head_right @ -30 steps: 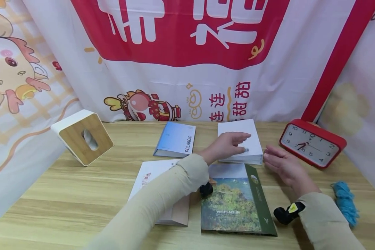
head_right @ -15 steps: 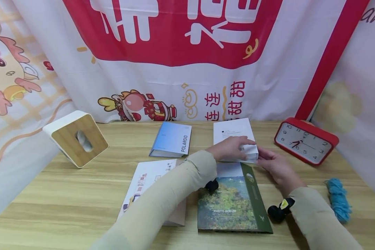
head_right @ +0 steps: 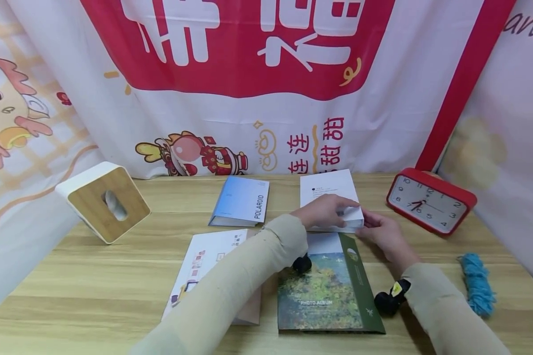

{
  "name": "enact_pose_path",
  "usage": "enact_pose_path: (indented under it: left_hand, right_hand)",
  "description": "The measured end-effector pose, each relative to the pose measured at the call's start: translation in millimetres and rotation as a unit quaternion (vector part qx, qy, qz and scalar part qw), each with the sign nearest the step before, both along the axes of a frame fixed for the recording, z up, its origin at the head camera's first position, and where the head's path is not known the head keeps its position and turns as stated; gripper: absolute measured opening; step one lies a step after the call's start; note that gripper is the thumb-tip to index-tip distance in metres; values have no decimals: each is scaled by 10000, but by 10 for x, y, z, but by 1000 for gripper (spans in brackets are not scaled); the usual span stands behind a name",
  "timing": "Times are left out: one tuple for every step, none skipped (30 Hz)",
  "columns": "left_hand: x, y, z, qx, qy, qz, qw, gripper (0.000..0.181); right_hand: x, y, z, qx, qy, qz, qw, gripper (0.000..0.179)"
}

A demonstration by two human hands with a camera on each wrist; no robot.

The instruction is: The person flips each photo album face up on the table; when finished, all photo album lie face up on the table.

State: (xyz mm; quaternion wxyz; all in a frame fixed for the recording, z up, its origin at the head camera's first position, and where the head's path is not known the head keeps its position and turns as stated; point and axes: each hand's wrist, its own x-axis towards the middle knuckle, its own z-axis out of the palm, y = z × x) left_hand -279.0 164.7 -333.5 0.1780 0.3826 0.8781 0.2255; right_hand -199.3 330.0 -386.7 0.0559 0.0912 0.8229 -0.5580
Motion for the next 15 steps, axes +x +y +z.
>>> enact_pose_path:
  left_hand:
    - [-7,1,0,-19,86,-40,10000,59]
    - [-13,2,1,-49,165,-93,9998,60]
    - [-20,5,5,-98,263,-168,9995,60]
    - [-26,8,9,-144,354,-241,9990,61]
    - [-33,10,14,-207,450,-307,9983,61]
    - [-39,12,16,-268,506,-340,9978,61]
    - [-42,12,20,-342,551,-373,9972,61]
    - [-42,10,25,-408,577,-403,9967,61]
    - [-41,11,27,-450,574,-421,9964,60]
    - [-36,11,30,-483,549,-415,9965,60]
    - [-30,12,32,-502,525,-417,9965,60]
    - [-22,9,37,-500,502,-415,9966,60]
    - [-15,9,41,-496,479,-408,9968,60]
    - [-7,7,48,-478,454,-389,9971,59]
    - [0,6,54,-450,420,-362,9974,59]
  right_hand:
    - [4,-7,12,15,-7,-35,10000,72]
    - [7,-11,24,39,-23,-64,10000,71]
    - [10,-15,34,57,-48,-91,9999,70]
    - [12,-19,43,60,-62,-119,9999,69]
    - [12,-23,49,38,-99,-150,9998,68]
    - [11,-28,53,19,-150,-186,9997,67]
    - [11,-33,54,5,-190,-222,9996,66]
    - [13,-39,53,5,-222,-255,9994,64]
    - [14,-46,49,-2,-245,-305,9992,62]
    - [18,-55,46,7,-248,-362,9990,61]
    - [23,-65,43,21,-248,-419,9988,59]
    - [29,-74,41,50,-231,-472,9986,58]
    - [35,-81,41,66,-200,-515,9985,57]
    - [40,-84,42,106,-176,-552,9983,56]
    - [45,-88,49,124,-175,-596,9980,55]
